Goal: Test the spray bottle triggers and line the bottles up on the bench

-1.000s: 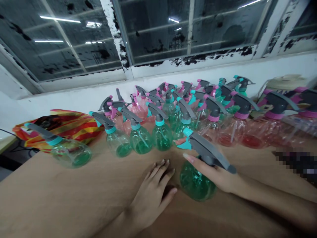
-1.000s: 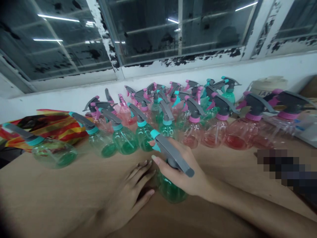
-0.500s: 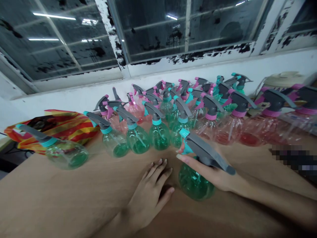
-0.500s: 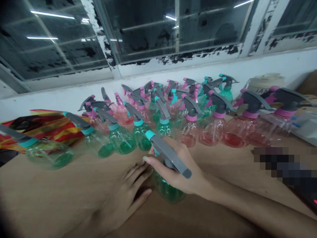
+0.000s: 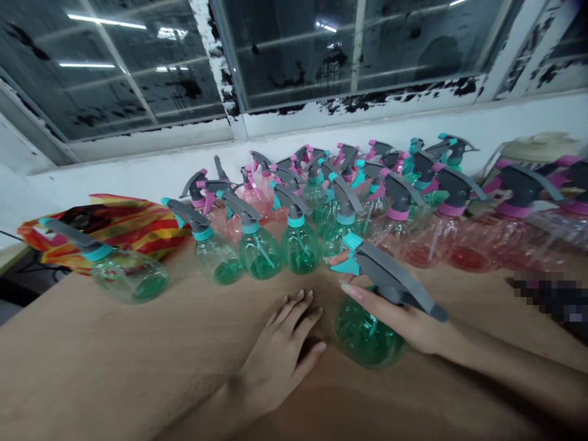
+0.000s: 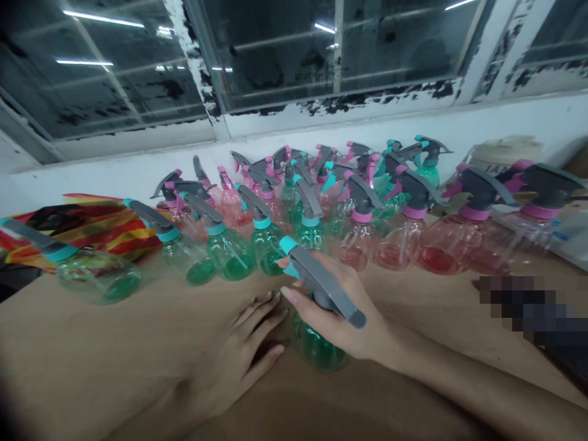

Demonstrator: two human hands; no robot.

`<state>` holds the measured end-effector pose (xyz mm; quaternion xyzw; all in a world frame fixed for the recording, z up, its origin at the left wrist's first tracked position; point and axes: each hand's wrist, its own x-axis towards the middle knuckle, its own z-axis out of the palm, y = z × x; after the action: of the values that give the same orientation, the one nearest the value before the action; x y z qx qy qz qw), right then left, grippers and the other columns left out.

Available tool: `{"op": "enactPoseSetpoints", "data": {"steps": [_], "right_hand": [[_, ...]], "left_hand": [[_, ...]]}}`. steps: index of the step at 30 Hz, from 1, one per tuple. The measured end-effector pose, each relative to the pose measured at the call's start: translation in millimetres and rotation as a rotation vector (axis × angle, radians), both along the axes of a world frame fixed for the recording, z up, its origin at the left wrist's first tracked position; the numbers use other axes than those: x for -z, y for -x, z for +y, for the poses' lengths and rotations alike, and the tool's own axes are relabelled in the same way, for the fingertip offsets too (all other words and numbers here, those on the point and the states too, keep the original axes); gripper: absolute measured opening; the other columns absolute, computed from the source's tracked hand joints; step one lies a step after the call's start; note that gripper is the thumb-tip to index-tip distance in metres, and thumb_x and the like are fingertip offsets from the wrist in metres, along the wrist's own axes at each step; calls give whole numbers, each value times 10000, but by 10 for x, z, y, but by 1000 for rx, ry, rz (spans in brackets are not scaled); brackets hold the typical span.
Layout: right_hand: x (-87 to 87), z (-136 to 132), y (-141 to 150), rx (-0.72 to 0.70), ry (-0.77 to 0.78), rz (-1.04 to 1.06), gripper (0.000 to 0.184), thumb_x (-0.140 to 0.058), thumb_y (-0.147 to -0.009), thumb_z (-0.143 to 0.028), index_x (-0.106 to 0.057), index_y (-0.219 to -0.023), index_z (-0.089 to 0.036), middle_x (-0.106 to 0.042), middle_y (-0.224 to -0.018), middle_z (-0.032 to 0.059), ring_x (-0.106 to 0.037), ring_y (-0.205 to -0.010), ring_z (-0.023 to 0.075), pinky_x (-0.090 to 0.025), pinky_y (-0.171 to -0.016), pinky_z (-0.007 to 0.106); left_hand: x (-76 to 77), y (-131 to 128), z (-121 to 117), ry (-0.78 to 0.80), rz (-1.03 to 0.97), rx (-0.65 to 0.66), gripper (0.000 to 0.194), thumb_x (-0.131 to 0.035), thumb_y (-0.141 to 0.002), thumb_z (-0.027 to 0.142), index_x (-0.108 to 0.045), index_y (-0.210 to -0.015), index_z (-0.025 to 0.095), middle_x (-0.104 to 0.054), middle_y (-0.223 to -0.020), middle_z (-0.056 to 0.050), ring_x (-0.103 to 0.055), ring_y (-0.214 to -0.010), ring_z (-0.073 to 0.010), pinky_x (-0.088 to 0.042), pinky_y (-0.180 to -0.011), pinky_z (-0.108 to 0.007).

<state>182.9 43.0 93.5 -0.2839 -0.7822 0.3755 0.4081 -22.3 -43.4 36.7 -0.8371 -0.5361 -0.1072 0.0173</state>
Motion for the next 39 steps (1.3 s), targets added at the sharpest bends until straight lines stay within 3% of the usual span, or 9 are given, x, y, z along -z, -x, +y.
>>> {"op": "enactPoseSetpoints", "data": {"steps": [10, 17, 22, 28, 32, 39], "right_hand": [[3, 5, -3, 3, -26, -30, 302, -577, -829, -376, -623, -1094, -240, -685, -882, 25, -601, -553, 158, -536, -563, 334], [-10, 0, 6, 12, -67, -27, 250, -558, -845, -359, -610, -1067, -257, -624, -656, -22, -567, -487, 164, -507, -499, 328], [-62, -14, 24, 5, -44, 41, 119, -587, -844, -339, -595, -909, -239, -676, -864, 17, -656, -770, 183, -526, -691, 316], [-55, -2, 34, -10, -43, 58, 88, -576, -857, -324, -586, -846, -238, -632, -762, -7, -628, -710, 161, -507, -662, 299], [-41, 4, 22, 5, -93, 34, 169, -587, -837, -329, -606, -984, -246, -675, -875, 15, -647, -738, 184, -531, -693, 327], [5, 4, 18, 22, -79, -18, 293, -568, -843, -353, -626, -1110, -247, -645, -666, -17, -593, -525, 167, -533, -535, 313]], "left_hand": [[33, 15, -7, -10, -5, 5, 445, -503, -954, 344, -434, -1352, 158, -425, -1447, -107, -341, -1356, -259, -322, -1092, -496], [13, 12, -2, -11, 19, 7, 459, -518, -948, 325, -428, -1358, 141, -421, -1446, -121, -344, -1352, -271, -333, -1082, -506], [41, 19, -6, -17, 21, 7, 447, -522, -947, 338, -447, -1346, 152, -418, -1451, -111, -348, -1349, -271, -333, -1084, -502], [62, 23, -4, -25, 14, 1, 437, -521, -947, 343, -457, -1340, 161, -413, -1455, -104, -336, -1356, -267, -323, -1090, -498], [35, 12, -7, -24, 11, 4, 439, -531, -940, 330, -464, -1335, 151, -424, -1447, -112, -359, -1343, -273, -331, -1083, -499], [17, 1, -16, -22, -6, 2, 423, -511, -950, 341, -470, -1326, 151, -429, -1443, -113, -365, -1340, -269, -331, -1083, -498]]}}
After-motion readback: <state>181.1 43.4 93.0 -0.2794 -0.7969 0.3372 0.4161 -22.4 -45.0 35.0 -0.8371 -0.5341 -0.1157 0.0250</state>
